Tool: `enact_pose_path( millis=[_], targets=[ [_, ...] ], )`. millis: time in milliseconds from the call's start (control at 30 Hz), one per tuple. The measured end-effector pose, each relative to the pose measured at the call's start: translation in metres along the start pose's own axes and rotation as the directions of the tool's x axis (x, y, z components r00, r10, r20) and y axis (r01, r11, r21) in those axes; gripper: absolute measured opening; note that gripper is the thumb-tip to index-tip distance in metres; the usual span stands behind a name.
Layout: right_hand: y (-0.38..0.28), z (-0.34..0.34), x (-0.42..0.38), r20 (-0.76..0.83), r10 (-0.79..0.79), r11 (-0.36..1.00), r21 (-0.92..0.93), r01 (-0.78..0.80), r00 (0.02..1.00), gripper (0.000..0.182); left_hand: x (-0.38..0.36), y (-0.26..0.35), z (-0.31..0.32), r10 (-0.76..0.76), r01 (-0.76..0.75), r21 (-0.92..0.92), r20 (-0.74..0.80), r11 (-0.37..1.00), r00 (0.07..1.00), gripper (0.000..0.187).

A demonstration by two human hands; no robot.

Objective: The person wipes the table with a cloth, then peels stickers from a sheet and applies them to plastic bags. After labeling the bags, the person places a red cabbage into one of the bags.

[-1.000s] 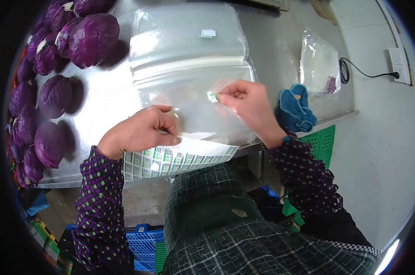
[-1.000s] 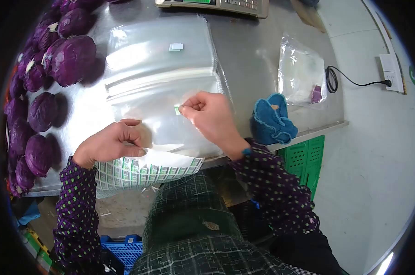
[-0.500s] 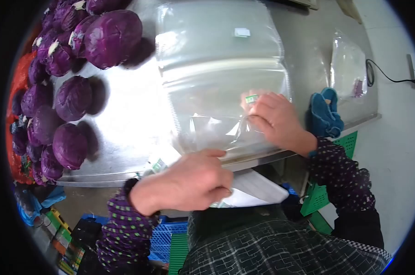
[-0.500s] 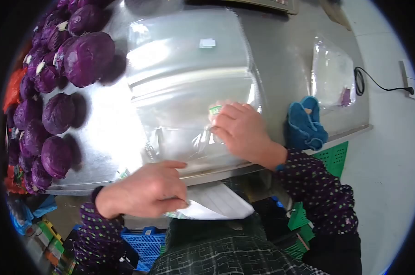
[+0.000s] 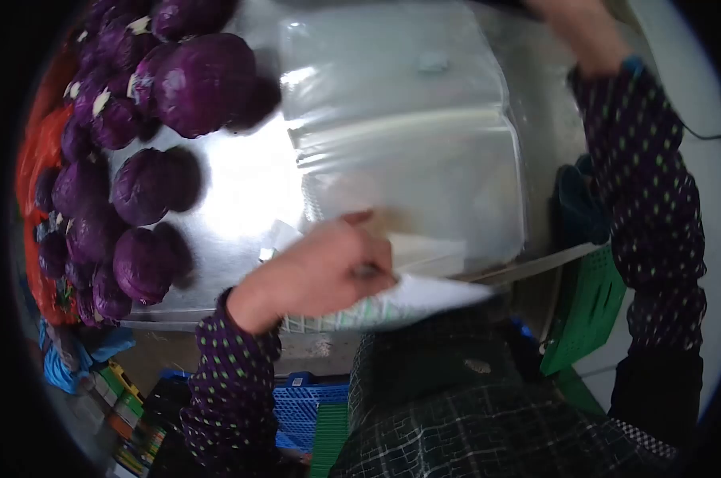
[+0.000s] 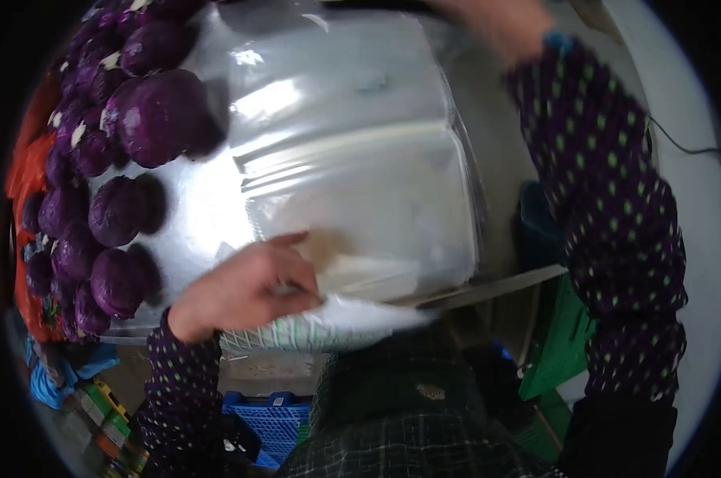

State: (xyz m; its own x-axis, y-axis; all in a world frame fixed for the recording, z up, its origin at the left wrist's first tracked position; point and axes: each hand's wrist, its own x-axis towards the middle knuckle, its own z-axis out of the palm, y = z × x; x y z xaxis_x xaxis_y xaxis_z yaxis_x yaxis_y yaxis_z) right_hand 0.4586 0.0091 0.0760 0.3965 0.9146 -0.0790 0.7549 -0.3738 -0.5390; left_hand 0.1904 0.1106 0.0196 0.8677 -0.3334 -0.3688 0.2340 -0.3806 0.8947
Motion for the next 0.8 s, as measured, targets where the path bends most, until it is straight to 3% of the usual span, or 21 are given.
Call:
enact_pose_path(
  millis=[33,67,100,133,167,200,300,367,400,633,800],
  targets=[
    [-0.003,-0.003,-0.004,-0.171,-0.01,0.947,-0.319,-0.046,0.985,0.008,0.001,-0.009,-0.003,-0.016,0.015,-0.049,-0.02,0.999,1.0,0.007],
    [-0.007,-0.006,-0.008,-0.336,-0.019,0.798,-0.572,-0.188,0.942,0.008,0.0,-0.015,-0.006,-0.022,0.021,-0.039,-0.025,0.999,0.999,0.008],
    [0.003,0.015,-0.029,-0.134,-0.048,0.981,-0.19,0.022,0.99,0.003,-0.004,-0.02,-0.005,-0.058,0.049,-0.104,-0.08,0.993,0.995,0.01],
    [0.011,0.037,-0.058,0.037,-0.144,0.955,0.265,0.129,0.989,0.006,-0.009,-0.02,-0.007,-0.1,0.088,-0.146,-0.078,0.985,0.992,0.011],
    [0.015,0.05,-0.086,0.13,-0.289,0.73,0.671,0.13,0.949,0.012,-0.012,-0.02,-0.011,-0.135,0.119,-0.177,-0.082,0.977,0.987,0.012],
    [0.006,0.057,-0.116,0.276,-0.23,0.886,0.457,0.083,0.933,0.018,-0.014,-0.02,-0.015,-0.159,0.133,-0.246,-0.088,0.96,0.983,0.012],
    [-0.01,0.076,-0.149,0.392,-0.216,0.838,0.544,-0.036,0.894,0.024,-0.02,-0.015,-0.02,-0.268,0.216,-0.337,-0.115,0.916,0.957,0.014],
    [-0.019,0.079,-0.16,0.362,-0.087,0.868,0.485,-0.108,0.928,0.023,-0.019,-0.011,-0.023,-0.322,0.283,-0.333,-0.069,0.899,0.944,0.014],
    [-0.023,0.082,-0.163,0.252,-0.095,0.859,0.51,-0.049,0.963,0.026,-0.019,-0.009,-0.024,-0.317,0.282,-0.321,-0.063,0.904,0.946,0.014],
    [-0.033,0.073,-0.174,0.064,-0.265,0.885,0.413,0.217,0.962,0.03,-0.013,-0.002,-0.022,-0.305,0.298,-0.215,0.001,0.93,0.952,0.013],
    [-0.047,0.065,-0.19,-0.006,-0.391,0.915,0.102,0.389,0.92,0.03,-0.024,0.015,-0.018,-0.21,0.209,-0.093,0.004,0.973,0.978,0.02]
  ],
)
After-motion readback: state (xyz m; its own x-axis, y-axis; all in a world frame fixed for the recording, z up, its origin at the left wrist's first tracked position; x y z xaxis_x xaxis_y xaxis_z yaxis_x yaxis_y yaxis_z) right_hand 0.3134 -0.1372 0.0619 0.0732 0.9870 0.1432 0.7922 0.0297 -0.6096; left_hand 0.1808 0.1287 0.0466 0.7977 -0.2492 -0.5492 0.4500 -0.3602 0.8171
